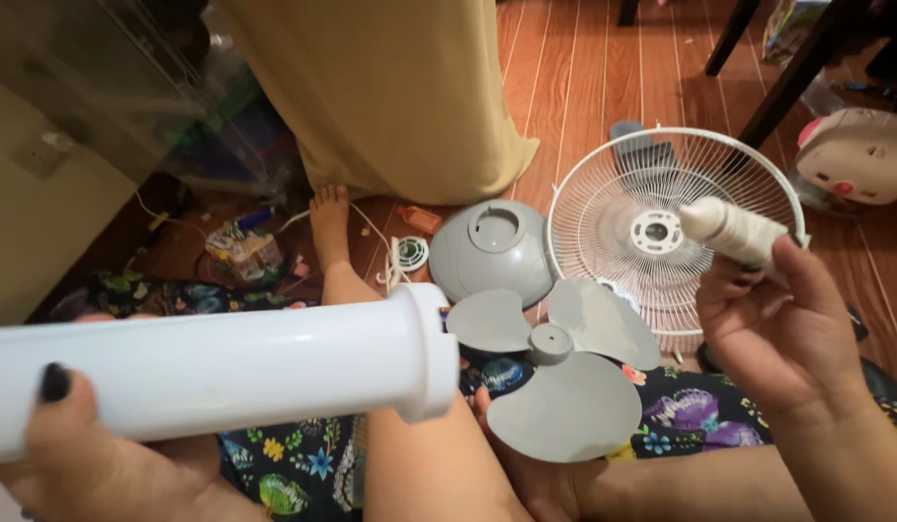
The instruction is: The person applies a white adhesive from a tube onto the inner rim of a grey fan housing and a white fan neck component. The person holds the parts in their hands while squeezing the tube to dispense the adhesive.
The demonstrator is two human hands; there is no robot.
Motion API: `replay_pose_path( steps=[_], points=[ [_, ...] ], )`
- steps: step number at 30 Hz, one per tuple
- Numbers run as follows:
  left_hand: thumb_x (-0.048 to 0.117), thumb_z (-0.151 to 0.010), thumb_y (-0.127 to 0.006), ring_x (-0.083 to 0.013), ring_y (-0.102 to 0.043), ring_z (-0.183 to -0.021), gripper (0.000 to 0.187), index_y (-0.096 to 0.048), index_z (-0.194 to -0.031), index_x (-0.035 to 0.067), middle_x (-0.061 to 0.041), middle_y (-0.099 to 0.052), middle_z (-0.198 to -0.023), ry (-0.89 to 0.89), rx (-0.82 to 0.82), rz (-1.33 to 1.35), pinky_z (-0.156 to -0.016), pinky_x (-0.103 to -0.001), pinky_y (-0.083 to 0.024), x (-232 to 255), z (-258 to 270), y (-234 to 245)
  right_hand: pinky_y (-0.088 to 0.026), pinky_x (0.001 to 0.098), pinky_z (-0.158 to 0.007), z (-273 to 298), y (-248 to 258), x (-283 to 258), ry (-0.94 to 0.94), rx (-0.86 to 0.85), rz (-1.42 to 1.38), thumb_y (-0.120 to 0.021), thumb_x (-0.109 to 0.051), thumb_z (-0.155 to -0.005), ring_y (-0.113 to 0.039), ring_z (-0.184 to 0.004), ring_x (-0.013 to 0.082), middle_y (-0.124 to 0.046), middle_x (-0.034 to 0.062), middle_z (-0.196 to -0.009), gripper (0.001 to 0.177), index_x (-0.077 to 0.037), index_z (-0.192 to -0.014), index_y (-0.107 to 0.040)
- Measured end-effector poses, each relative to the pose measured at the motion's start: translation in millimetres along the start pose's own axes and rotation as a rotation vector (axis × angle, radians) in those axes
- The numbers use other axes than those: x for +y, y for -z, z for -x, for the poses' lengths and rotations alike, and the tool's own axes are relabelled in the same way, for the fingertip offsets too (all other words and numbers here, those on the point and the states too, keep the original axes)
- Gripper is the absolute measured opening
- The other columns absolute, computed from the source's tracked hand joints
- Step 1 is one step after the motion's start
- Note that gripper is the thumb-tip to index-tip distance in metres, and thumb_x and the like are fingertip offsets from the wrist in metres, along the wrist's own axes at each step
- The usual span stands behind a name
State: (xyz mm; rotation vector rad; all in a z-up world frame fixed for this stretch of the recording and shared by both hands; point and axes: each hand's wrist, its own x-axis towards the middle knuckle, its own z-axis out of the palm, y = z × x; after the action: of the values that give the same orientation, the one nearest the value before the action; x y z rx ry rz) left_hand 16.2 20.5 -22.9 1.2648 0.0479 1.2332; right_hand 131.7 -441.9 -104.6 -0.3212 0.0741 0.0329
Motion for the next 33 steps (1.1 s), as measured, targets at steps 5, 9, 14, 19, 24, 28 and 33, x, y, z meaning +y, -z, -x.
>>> replay_pose_path(
  steps=[5, 9, 14, 19, 24, 28, 33],
  points=[
    [0.012, -0.094, -0.064, -0.0284, -0.063, -0.11, 0.037, -0.053, -0.129, 0.008, -0.01, -0.064, -0.115, -0.219, -0.302, -0.645, -0.098, -0.047, -0.056, -172, -59, -14, -0.052, 0.0289, -0.089, 8, -6, 8, -0.023, 0.054, -0.048, -0.078, -0.009, -0.102, -0.062, -0.105, 0.0172, -0.066, 0.0067, -0.115, 0.023, -0.004, -0.119, -0.062],
    [0.011, -0.095, -0.061, -0.0285, -0.062, -0.112, 0.033, -0.054, -0.127, 0.009, -0.01, -0.063, -0.117, -0.55, -0.563, -1.301, -0.097, -0.045, -0.054, -319, -92, -46, -0.052, 0.0268, -0.087, 18, -21, 16, -0.047, 0.076, -0.046, -0.076, -0.01, -0.1, -0.064, -0.105, 0.0173, -0.067, 0.0073, -0.116, 0.026, -0.003, -0.121, -0.063],
    [0.01, -0.096, -0.056, -0.0286, -0.061, -0.114, 0.028, -0.056, -0.124, 0.01, -0.01, -0.063, -0.119, -0.816, -0.66, -1.651, -0.097, -0.043, -0.051, -405, -105, -55, -0.051, 0.0267, -0.077, 20, -38, 22, -0.117, 0.059, -0.141, -0.075, -0.01, -0.095, -0.062, -0.094, 0.017, -0.066, 0.0091, -0.107, 0.027, 0.0, -0.117, -0.064],
    [0.011, -0.096, -0.054, -0.0286, -0.06, -0.114, 0.028, -0.054, -0.124, 0.011, -0.01, -0.062, -0.119, -0.819, -0.619, -1.63, -0.098, -0.043, -0.05, -401, -108, -54, -0.05, 0.0284, -0.078, 15, -37, 21, -0.203, -0.071, -0.292, -0.074, -0.007, -0.1, -0.06, -0.09, 0.0179, -0.065, 0.0105, -0.106, 0.021, 0.001, -0.117, -0.065],
    [0.012, -0.097, -0.057, -0.0289, -0.061, -0.114, 0.035, -0.05, -0.131, 0.013, -0.011, -0.061, -0.118, -0.512, -0.531, -1.207, -0.1, -0.045, -0.051, -314, -85, -39, -0.05, 0.0247, -0.08, 18, -22, 14, -0.1, 0.078, -0.153, -0.073, -0.01, -0.097, -0.062, -0.098, 0.0146, -0.066, 0.0062, -0.111, 0.025, -0.003, -0.118, -0.064],
    [0.013, -0.097, -0.06, -0.0292, -0.062, -0.113, 0.042, -0.046, -0.137, 0.014, -0.012, -0.061, -0.118, -0.166, -0.375, -0.628, -0.102, -0.047, -0.053, -171, -59, -8, -0.051, 0.0265, -0.081, 22, -20, 13, -0.149, 0.02, -0.253, -0.074, -0.008, -0.101, -0.061, -0.096, 0.0157, -0.066, 0.0089, -0.111, 0.022, -0.002, -0.12, -0.064],
    [0.015, -0.098, -0.063, -0.0296, -0.063, -0.112, 0.051, -0.041, -0.144, 0.016, -0.014, -0.06, -0.118, 0.053, -0.276, 0.058, -0.104, -0.049, -0.054, -19, -12, -9, -0.052, 0.0257, -0.079, 25, -26, 16, -0.117, 0.097, -0.157, -0.075, -0.01, -0.092, -0.062, -0.095, 0.0156, -0.067, 0.0093, -0.108, 0.03, 0.002, -0.119, -0.066]
  ],
)
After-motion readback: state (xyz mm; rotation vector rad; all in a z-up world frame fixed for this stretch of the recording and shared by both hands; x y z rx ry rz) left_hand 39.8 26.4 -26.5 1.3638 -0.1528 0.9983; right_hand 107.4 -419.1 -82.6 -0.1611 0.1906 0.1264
